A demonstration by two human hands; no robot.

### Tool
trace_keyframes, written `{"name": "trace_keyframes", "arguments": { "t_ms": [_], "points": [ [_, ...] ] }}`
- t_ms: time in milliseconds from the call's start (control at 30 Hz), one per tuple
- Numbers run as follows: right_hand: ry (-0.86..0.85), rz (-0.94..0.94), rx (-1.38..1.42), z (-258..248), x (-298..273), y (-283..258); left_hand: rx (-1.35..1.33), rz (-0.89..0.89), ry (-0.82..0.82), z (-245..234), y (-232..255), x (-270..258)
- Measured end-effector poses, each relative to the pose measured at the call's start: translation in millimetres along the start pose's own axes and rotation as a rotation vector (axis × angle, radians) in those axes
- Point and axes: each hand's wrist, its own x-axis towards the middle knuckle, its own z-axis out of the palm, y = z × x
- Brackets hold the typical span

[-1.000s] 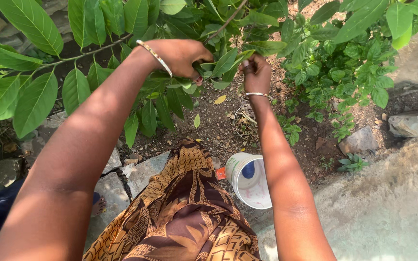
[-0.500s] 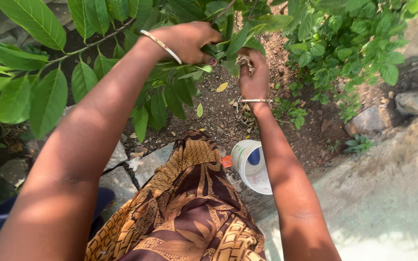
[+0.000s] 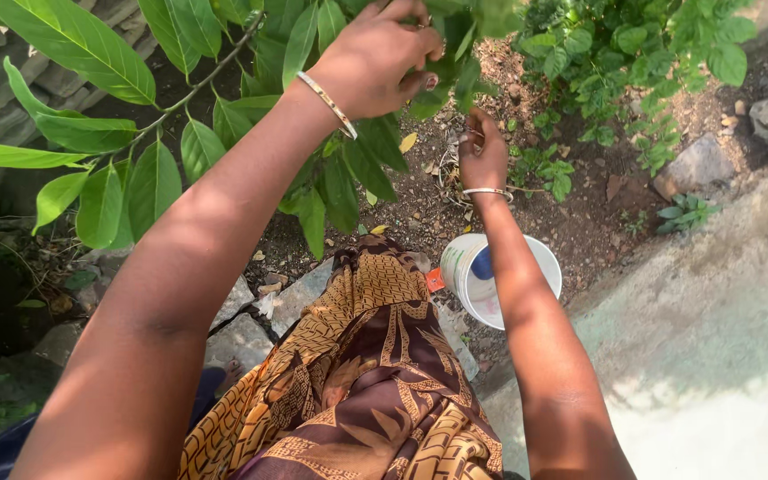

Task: The person uses their hands to pick individual leaves from a plant and places them into a blue plastic container, later pouring water from the container onto their hands to wash them.

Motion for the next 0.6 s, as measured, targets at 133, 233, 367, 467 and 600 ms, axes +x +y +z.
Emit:
{"name": "trace_keyframes", "arguments": {
  "t_ms": [133,233,367,467,600],
  "points": [
    [0.040,-0.056,0.004,-14.9,-8.8,47.1,0.172,0.072,0.127,9.5,18.3,6.3],
    [0.011,-0.023,0.012,-32.4,-21.5,71.3,0.146,0.005,0.038,13.4,30.8,12.6],
    [0.018,0.048,0.067,-57.6,-48.0,77.7,0.236,-0.070,-0.015,32.9,50.6,24.0],
    [0.020,0.115,0.143,-73.3,-54.1,63.4,0.278,-0.004,0.047,51.4,74.7,35.9],
    [-0.032,0.047,0.170,-95.7,-61.9,47.0,0.383,0.068,0.029,72.9,113.9,36.3]
  ]
}}
